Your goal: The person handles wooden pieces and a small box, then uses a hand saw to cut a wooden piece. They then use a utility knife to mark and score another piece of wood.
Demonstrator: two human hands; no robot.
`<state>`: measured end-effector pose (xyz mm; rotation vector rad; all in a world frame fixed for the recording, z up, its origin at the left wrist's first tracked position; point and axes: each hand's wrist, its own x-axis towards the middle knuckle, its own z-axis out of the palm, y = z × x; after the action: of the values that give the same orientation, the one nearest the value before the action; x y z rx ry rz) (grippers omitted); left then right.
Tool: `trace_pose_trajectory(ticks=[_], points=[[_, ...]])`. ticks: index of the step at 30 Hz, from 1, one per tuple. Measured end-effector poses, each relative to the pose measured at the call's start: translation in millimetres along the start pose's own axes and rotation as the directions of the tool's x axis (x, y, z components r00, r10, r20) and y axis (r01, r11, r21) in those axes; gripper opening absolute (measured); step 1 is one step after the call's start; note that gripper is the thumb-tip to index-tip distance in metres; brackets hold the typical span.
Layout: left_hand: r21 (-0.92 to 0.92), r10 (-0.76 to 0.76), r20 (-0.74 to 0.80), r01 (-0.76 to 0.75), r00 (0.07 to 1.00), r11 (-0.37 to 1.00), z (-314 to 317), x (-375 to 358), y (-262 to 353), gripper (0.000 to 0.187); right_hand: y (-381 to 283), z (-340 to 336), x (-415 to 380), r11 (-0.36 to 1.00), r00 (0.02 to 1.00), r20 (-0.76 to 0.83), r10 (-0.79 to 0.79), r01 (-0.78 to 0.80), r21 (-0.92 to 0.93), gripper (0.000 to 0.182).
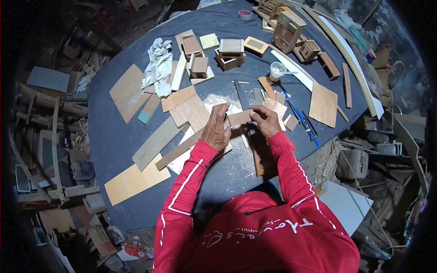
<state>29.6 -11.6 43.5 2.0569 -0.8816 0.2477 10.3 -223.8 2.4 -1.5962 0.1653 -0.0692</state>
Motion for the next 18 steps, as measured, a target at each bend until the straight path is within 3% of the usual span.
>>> trace_pose_trajectory(ticks=[2, 4, 7, 9, 10, 11, 12, 14, 16, 18], points=[[-0.052, 0.031, 0.009, -0.031, 0.999, 0.998, 7.7, -0.7, 1.1, 0.081, 3.8, 0.9, -9.8, 1.0, 0.998, -0.058, -0.01, 0.01, 0.008, 0.027], [-0.081, 0.034, 0.02, -0.032, 0.999, 0.996, 15.0, -0.4, 4.4, 0.081, 0.7, 3.6, -18.9, 0.969, 0.983, -0.074, 0.166, -0.149, 0.196, 0.029], [-0.079, -0.003, -0.039, 0.0, 0.999, 0.997, 29.1, -3.9, 10.1, 0.08, 5.8, -1.1, -26.7, 0.927, 0.959, -0.118, 0.258, -0.211, 0.309, 0.031], [-0.344, -0.273, -0.131, 0.215, 0.953, 0.914, 43.3, -8.8, 13.5, 0.077, 9.5, -2.9, -28.3, 0.908, 0.944, -0.154, 0.292, -0.224, 0.353, 0.031], [-0.346, -0.269, -0.13, 0.211, 0.954, 0.914, 51.2, -12.1, 12.3, 0.077, 9.4, -3.0, -29.1, 0.911, 0.93, -0.208, 0.302, -0.218, 0.351, 0.031], [-0.633, -0.438, -0.092, 0.287, 0.894, 0.719, 60.3, -17.0, 10.0, 0.074, 9.7, -4.0, -30.4, 0.913, 0.913, -0.26, 0.313, -0.214, 0.348, 0.032], [-0.846, -0.577, 0.004, 0.31, 0.817, 0.433, 67.9, -20.4, 6.9, 0.071, 11.1, -5.8, -31.3, 0.913, 0.912, -0.264, 0.313, -0.213, 0.347, 0.032], [-0.85, -0.627, 0.034, 0.353, 0.778, 0.392, 81.7, -25.7, -2.2, 0.062, 15.1, -9.6, -32.2, 0.926, 0.906, -0.298, 0.302, -0.205, 0.316, 0.033], [-0.939, -0.792, 0.183, 0.342, 0.582, 0.034, 85.2, -23.1, 3.4, 0.056, 23.2, -14.1, -32.8, 0.937, 0.903, -0.32, 0.286, -0.194, 0.291, 0.033], [-0.937, -0.8, 0.206, 0.35, 0.563, 0.005, 88.9, -21.9, 3.9, 0.049, 27.1, -18.3, -36.1, 0.945, 0.9, -0.34, 0.272, -0.183, 0.271, 0.034]])
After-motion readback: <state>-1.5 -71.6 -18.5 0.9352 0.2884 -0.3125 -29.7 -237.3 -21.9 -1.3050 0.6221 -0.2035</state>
